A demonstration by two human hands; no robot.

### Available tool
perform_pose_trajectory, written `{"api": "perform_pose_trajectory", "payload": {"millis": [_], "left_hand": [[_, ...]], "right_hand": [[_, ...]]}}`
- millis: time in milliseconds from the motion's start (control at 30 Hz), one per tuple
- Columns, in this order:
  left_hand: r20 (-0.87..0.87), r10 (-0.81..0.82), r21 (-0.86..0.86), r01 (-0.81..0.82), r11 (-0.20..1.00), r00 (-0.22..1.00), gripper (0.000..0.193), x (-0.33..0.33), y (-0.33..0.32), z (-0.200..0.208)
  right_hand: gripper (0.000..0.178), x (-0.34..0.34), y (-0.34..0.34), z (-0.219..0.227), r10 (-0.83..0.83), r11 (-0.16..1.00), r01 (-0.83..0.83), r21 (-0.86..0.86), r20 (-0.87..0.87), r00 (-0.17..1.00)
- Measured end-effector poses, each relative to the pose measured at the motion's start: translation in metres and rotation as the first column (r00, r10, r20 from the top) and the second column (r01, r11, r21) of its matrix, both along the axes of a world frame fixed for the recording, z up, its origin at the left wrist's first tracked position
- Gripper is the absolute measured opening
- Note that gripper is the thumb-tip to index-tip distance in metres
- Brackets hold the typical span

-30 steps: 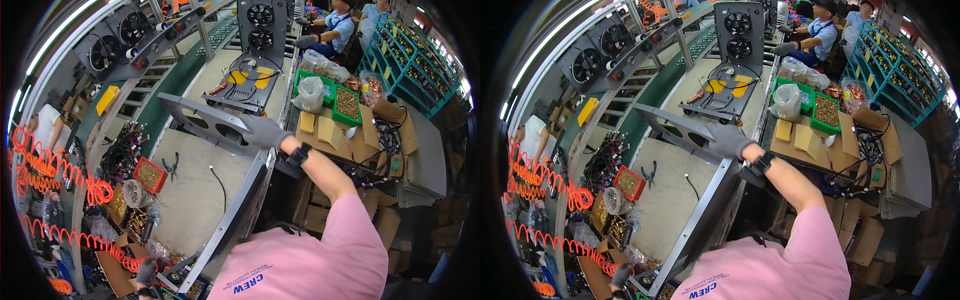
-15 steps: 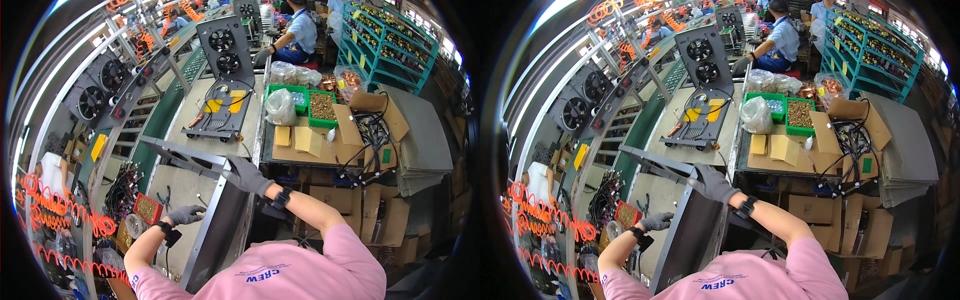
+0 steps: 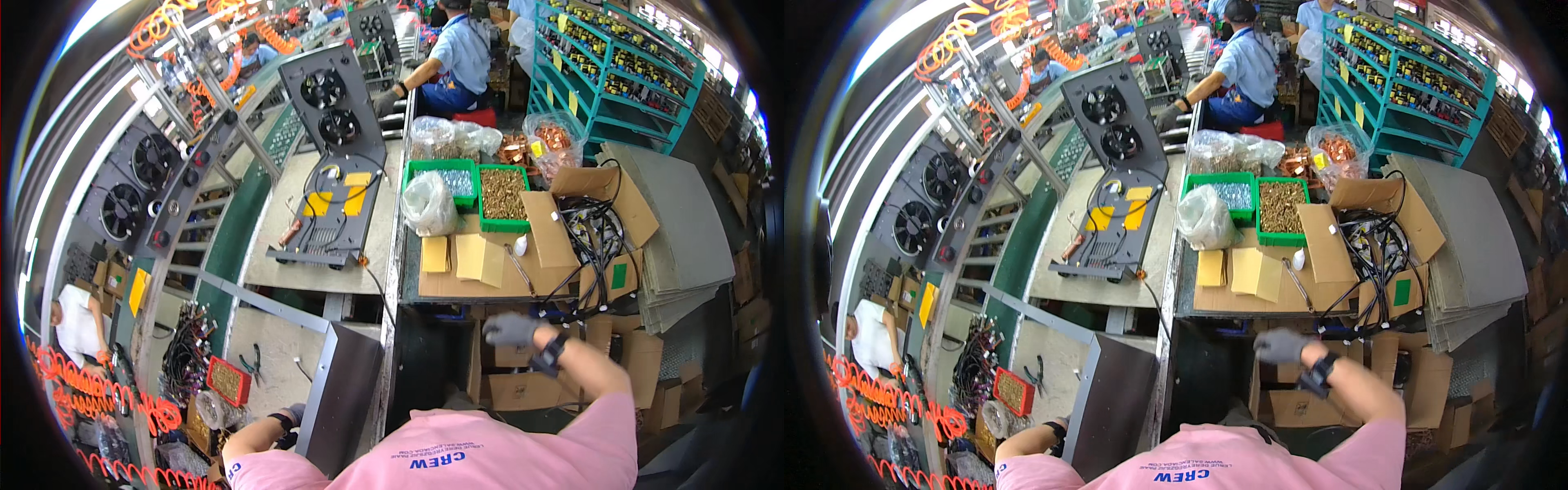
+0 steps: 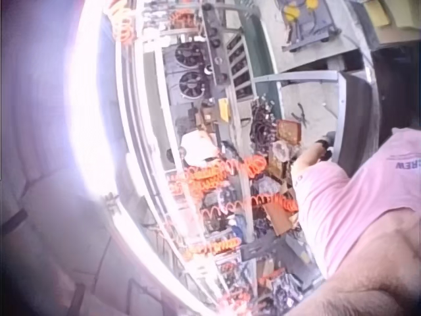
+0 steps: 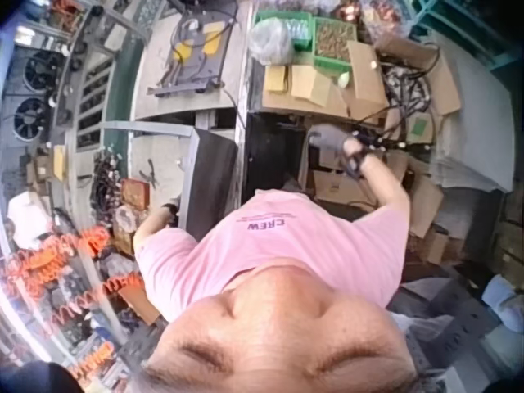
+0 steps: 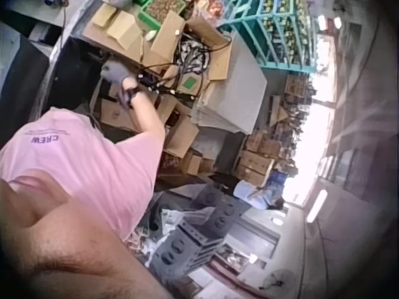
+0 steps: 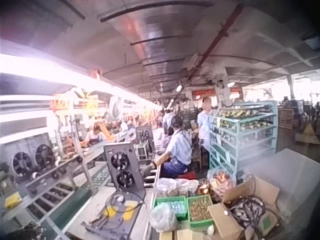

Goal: Assembling a metal electronics unit by installing internal components, connecting wiring harnesses, and fastening parts using an air screwdriver.

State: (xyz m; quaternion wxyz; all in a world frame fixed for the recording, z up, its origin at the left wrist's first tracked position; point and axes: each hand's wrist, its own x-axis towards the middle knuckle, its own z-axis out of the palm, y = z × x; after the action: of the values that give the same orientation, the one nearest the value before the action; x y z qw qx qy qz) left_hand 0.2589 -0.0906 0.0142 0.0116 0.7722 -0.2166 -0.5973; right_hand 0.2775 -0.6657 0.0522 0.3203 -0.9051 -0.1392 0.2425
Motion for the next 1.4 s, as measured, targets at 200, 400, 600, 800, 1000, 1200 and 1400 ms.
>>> {"api": "perform_pose_trajectory", "payload": {"millis": [200, 400, 600, 800, 1000, 1200, 1400], "left_hand": [[0.090, -0.068, 0.186, 0.050, 0.981, 0.994, 0.050, -0.002, -0.007, 0.004], [0.165, -0.055, 0.277, 0.007, 0.961, 0.985, 0.052, -0.023, 0.051, -0.021], [-0.027, 0.565, 0.097, -0.560, 0.823, 0.825, 0.047, -0.036, 0.176, -0.091], [0.205, 0.722, -0.409, -0.613, 0.676, 0.660, 0.039, 0.042, 0.126, -0.030], [0.183, 0.855, -0.890, -0.287, 0.353, 0.484, 0.036, 0.108, -0.011, 0.206], [-0.223, 0.495, -0.968, -0.131, -0.214, 0.840, 0.037, 0.094, -0.197, 0.325], [-0.174, 0.117, -0.977, -0.156, -0.145, 0.978, 0.032, 0.118, -0.307, 0.337]], "right_hand": [[0.026, 0.178, -0.114, 0.121, -0.089, 0.824, 0.331, -0.460, 0.472, 0.877], [0.023, 0.159, -0.129, 0.364, -0.163, 0.757, 0.608, 0.238, 0.971, -0.176], [0.021, 0.074, -0.038, 0.296, -0.188, 0.871, 0.435, 0.227, 0.973, -0.130], [0.035, -0.006, 0.003, 0.074, -0.310, 0.828, 0.278, -0.487, 0.016, 0.951], [0.038, -0.019, -0.020, 0.034, -0.332, 0.919, 0.315, -0.237, -0.037, 0.942], [0.024, 0.060, -0.102, 0.094, -0.757, 0.649, 0.687, 0.326, 0.357, 0.547], [0.020, 0.107, -0.160, 0.111, -0.797, 0.602, 0.691, 0.401, 0.353, 0.490]]}}
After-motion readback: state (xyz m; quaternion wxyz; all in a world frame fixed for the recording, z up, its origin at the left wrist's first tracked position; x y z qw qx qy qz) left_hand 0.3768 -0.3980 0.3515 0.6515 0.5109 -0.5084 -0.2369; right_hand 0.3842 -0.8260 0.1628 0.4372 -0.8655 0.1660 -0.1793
